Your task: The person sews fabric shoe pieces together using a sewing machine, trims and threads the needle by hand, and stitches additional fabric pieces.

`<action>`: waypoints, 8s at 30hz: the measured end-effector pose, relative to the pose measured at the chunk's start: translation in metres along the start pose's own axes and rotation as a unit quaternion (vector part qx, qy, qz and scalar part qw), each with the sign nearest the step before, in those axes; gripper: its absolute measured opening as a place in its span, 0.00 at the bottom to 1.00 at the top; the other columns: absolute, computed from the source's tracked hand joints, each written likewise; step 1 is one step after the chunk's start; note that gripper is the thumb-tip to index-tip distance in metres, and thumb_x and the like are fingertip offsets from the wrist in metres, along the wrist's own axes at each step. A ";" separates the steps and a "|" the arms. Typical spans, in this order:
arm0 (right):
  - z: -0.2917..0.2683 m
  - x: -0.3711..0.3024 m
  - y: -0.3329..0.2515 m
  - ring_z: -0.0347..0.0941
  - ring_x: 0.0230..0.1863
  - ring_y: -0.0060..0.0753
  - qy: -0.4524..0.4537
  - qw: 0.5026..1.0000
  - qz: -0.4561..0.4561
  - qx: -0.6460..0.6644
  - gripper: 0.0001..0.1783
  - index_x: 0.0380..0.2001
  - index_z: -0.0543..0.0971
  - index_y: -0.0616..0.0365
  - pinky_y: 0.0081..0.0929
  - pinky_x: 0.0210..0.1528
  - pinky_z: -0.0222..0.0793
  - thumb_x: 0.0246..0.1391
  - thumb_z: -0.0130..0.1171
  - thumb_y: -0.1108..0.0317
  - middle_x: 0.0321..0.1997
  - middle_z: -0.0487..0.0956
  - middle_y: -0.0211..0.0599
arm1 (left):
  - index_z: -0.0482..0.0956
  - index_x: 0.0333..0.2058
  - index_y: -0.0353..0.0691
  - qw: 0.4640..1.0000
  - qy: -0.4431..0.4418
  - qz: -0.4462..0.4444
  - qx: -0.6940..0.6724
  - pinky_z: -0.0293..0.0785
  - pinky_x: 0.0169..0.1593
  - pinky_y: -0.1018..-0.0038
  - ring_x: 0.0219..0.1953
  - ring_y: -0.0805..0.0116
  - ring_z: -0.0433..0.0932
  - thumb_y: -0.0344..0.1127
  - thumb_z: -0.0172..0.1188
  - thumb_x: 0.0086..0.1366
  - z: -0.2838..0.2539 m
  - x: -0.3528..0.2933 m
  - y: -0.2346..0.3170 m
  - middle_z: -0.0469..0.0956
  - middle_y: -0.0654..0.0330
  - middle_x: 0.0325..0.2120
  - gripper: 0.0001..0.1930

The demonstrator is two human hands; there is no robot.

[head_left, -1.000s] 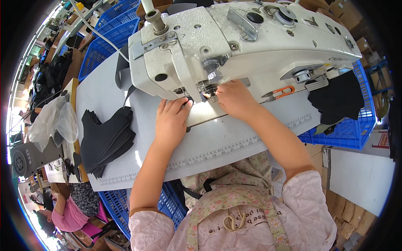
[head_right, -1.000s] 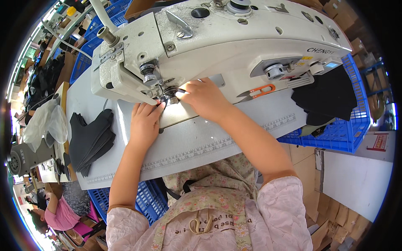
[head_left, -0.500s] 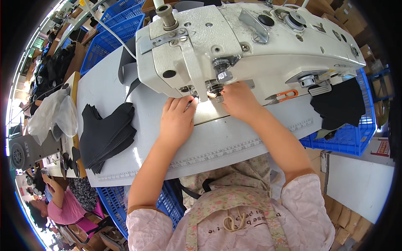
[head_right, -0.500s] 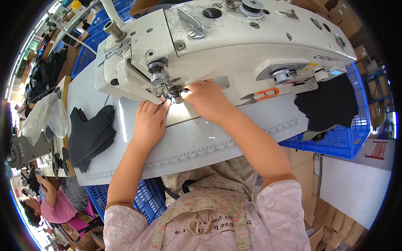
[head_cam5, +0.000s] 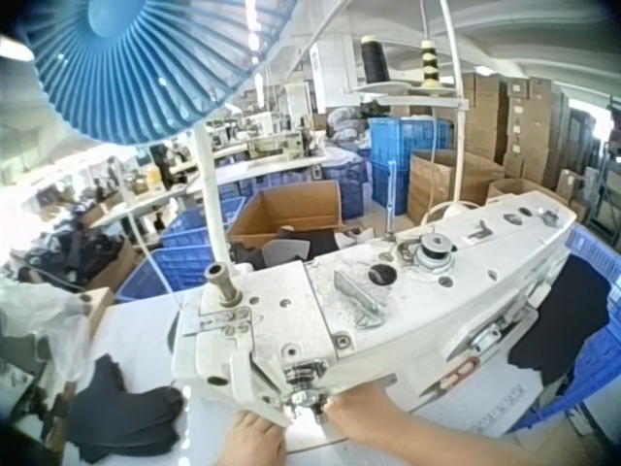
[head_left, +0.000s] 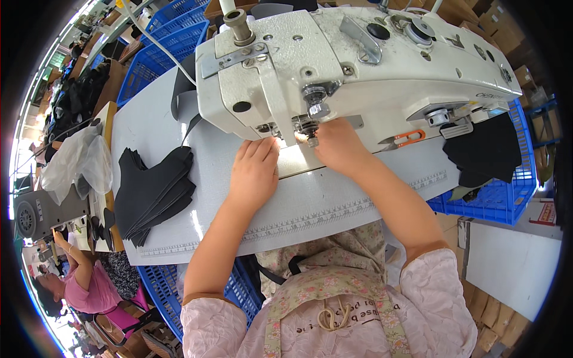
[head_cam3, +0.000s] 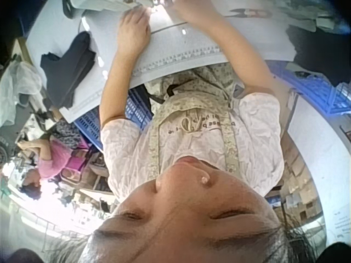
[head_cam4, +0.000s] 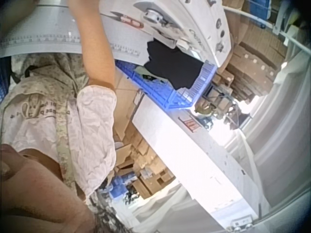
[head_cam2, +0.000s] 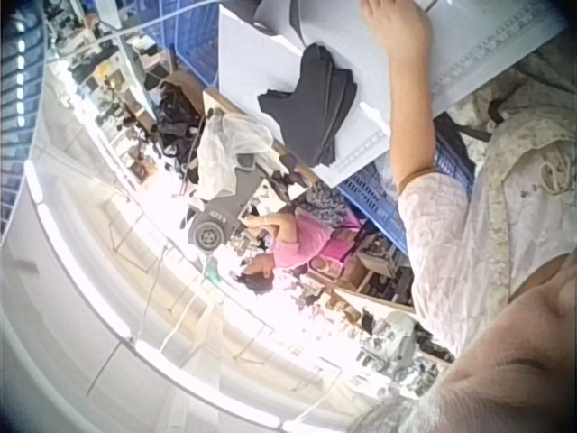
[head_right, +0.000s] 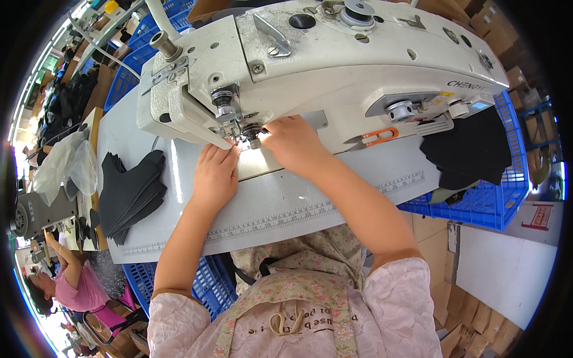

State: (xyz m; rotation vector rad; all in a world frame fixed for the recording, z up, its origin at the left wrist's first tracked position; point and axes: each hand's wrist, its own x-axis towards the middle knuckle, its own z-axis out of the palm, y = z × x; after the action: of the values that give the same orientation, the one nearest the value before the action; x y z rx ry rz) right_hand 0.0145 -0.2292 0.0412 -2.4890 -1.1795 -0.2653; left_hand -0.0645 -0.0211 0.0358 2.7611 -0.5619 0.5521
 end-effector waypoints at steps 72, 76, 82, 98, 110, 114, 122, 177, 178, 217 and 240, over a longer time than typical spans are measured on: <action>0.005 0.016 0.001 0.67 0.57 0.46 -0.087 0.985 0.139 0.058 0.12 0.36 0.87 0.49 0.40 0.64 0.57 0.50 0.58 0.64 0.46 0.80 0.46 | 0.78 0.41 0.33 0.998 0.038 -0.048 0.006 0.69 0.55 0.60 0.43 0.55 0.76 0.26 0.55 0.59 0.007 0.006 -0.016 0.79 0.55 0.37 0.11; 0.006 0.023 0.004 0.70 0.53 0.42 -0.135 0.980 0.141 0.030 0.11 0.32 0.85 0.54 0.42 0.63 0.57 0.50 0.55 0.64 0.42 0.81 0.44 | 0.79 0.46 0.36 0.996 -0.001 -0.087 -0.001 0.64 0.63 0.57 0.55 0.59 0.73 0.28 0.55 0.59 0.008 0.002 -0.019 0.79 0.57 0.44 0.15; 0.015 0.006 0.003 0.74 0.43 0.46 0.047 0.993 0.100 0.038 0.06 0.26 0.82 0.59 0.40 0.52 0.66 0.47 0.60 0.69 0.34 0.81 0.42 | 0.78 0.49 0.37 0.995 0.004 -0.094 -0.026 0.62 0.65 0.56 0.60 0.59 0.70 0.28 0.55 0.60 0.012 0.002 -0.023 0.77 0.56 0.51 0.17; -0.047 -0.011 -0.064 0.68 0.19 0.42 0.305 0.937 0.146 0.091 0.18 0.15 0.76 0.59 0.35 0.29 0.63 0.51 0.67 0.61 0.15 0.73 0.35 | 0.79 0.49 0.36 0.996 0.062 -0.064 -0.013 0.67 0.61 0.58 0.49 0.53 0.75 0.25 0.55 0.60 0.013 0.001 -0.018 0.80 0.55 0.42 0.18; -0.060 -0.007 -0.071 0.69 0.18 0.38 0.224 0.961 0.159 0.045 0.18 0.13 0.75 0.56 0.34 0.34 0.63 0.47 0.68 0.60 0.13 0.72 0.31 | 0.79 0.47 0.35 0.995 0.071 -0.061 -0.024 0.67 0.61 0.58 0.48 0.54 0.75 0.25 0.54 0.59 0.014 0.000 -0.021 0.80 0.55 0.41 0.16; -0.056 -0.004 -0.069 0.68 0.18 0.38 0.291 0.950 0.106 -0.033 0.19 0.13 0.74 0.57 0.35 0.33 0.62 0.49 0.67 0.60 0.13 0.72 0.32 | 0.79 0.47 0.35 0.995 0.072 -0.064 -0.025 0.67 0.60 0.59 0.47 0.55 0.75 0.24 0.54 0.59 0.012 0.001 -0.017 0.80 0.55 0.41 0.16; -0.058 -0.004 -0.068 0.68 0.18 0.38 0.279 0.954 0.114 0.008 0.19 0.13 0.73 0.56 0.36 0.31 0.61 0.50 0.67 0.60 0.13 0.72 0.32 | 0.78 0.49 0.37 0.996 0.027 -0.084 -0.022 0.63 0.64 0.56 0.60 0.58 0.71 0.27 0.56 0.59 0.016 -0.001 -0.022 0.77 0.56 0.51 0.17; 0.008 -0.066 -0.021 0.76 0.45 0.42 0.243 0.955 0.151 0.079 0.04 0.29 0.83 0.58 0.38 0.49 0.70 0.48 0.64 0.73 0.40 0.82 0.35 | 0.82 0.39 0.33 0.943 0.196 -0.156 -0.218 0.65 0.29 0.79 0.24 0.75 0.66 0.33 0.71 0.57 -0.084 0.034 0.064 0.72 0.65 0.22 0.13; 0.010 -0.066 -0.020 0.76 0.45 0.42 0.237 0.957 0.147 0.084 0.04 0.29 0.83 0.57 0.38 0.49 0.70 0.48 0.64 0.73 0.40 0.82 0.34 | 0.82 0.37 0.33 0.942 0.198 -0.168 -0.213 0.64 0.28 0.80 0.23 0.76 0.66 0.34 0.71 0.57 -0.080 0.037 0.062 0.73 0.65 0.23 0.13; -0.017 -0.038 -0.093 0.77 0.38 0.34 0.225 0.903 0.110 0.350 0.11 0.36 0.82 0.60 0.30 0.40 0.73 0.56 0.63 0.64 0.36 0.82 0.34 | 0.75 0.26 0.33 0.909 -0.138 -0.252 -0.304 0.70 0.29 0.69 0.21 0.66 0.73 0.33 0.62 0.54 -0.045 -0.060 0.056 0.73 0.55 0.18 0.09; 0.016 0.004 -0.081 0.58 0.14 0.17 0.001 0.406 0.245 0.880 0.20 0.30 0.76 0.60 0.18 0.19 0.51 0.61 0.62 0.52 0.11 0.66 0.23 | 0.81 0.29 0.36 0.896 -0.164 -0.163 -0.378 0.68 0.28 0.77 0.22 0.77 0.69 0.31 0.64 0.58 -0.061 -0.067 0.048 0.77 0.64 0.20 0.05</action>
State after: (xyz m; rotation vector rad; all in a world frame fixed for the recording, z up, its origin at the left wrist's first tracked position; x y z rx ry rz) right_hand -0.0455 -0.1730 0.0486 -0.6215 -0.0762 0.7831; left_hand -0.1608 -0.0221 0.0713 2.1120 -0.2759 -0.1962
